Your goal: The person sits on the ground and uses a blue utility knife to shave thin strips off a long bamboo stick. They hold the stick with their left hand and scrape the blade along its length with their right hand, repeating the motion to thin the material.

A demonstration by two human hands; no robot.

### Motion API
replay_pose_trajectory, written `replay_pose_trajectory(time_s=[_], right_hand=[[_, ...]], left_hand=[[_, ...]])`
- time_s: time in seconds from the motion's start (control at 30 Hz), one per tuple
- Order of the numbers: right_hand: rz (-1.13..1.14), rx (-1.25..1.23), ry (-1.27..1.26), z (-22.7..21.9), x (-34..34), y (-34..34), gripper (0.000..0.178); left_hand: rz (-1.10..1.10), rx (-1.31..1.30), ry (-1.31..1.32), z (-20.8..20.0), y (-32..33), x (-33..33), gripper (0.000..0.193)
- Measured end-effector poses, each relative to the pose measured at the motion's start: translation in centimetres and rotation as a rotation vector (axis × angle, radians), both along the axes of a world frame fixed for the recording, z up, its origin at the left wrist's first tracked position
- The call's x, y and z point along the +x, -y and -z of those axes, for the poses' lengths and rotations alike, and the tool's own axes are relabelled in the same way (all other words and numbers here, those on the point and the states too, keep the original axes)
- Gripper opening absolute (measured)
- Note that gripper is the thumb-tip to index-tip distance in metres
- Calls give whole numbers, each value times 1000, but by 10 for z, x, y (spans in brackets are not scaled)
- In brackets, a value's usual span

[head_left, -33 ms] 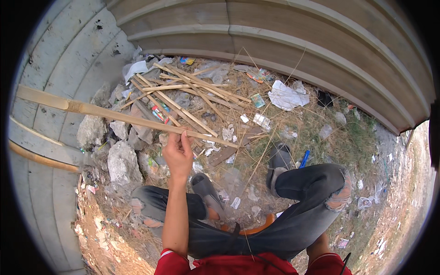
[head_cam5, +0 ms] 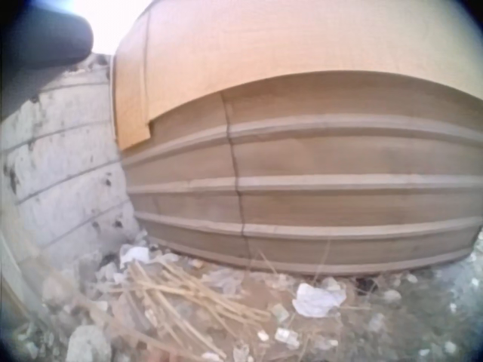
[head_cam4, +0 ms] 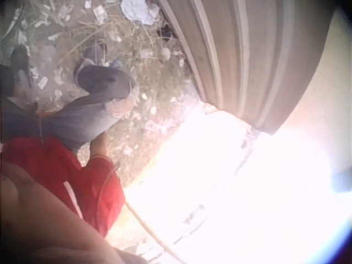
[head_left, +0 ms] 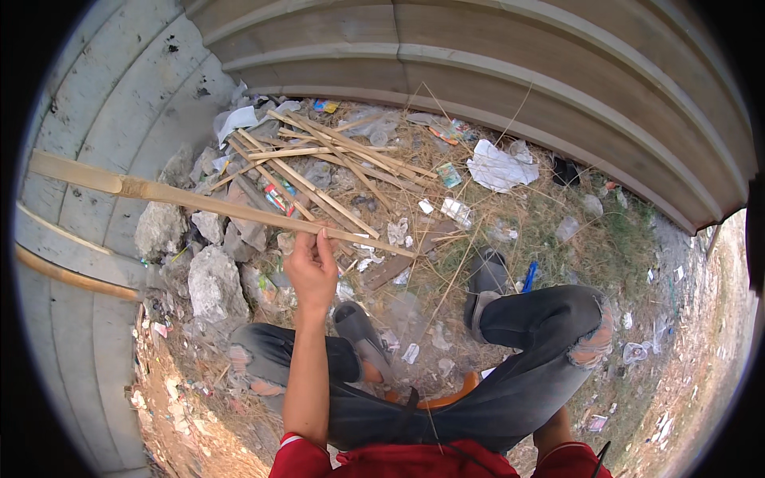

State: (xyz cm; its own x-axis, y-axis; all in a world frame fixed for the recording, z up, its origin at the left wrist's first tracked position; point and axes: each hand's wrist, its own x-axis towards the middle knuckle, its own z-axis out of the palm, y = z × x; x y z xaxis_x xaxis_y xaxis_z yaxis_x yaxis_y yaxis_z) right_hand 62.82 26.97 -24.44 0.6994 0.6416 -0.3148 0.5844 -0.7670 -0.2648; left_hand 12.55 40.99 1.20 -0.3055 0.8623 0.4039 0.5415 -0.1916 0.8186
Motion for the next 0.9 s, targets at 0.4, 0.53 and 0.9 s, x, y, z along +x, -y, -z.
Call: replay_pose_trajectory(time_s=[0.4, 0.53, 0.9], right_hand=[[48, 24, 5, -4, 21, 36, 85], [51, 27, 8, -4, 27, 41, 85], [84, 42, 29, -12, 46, 63, 84]], left_hand=[[77, -26, -178, -5, 0, 6, 12], [16, 141, -240, 0, -3, -1, 11], [-39, 327, -323, 1, -30, -22, 18]])
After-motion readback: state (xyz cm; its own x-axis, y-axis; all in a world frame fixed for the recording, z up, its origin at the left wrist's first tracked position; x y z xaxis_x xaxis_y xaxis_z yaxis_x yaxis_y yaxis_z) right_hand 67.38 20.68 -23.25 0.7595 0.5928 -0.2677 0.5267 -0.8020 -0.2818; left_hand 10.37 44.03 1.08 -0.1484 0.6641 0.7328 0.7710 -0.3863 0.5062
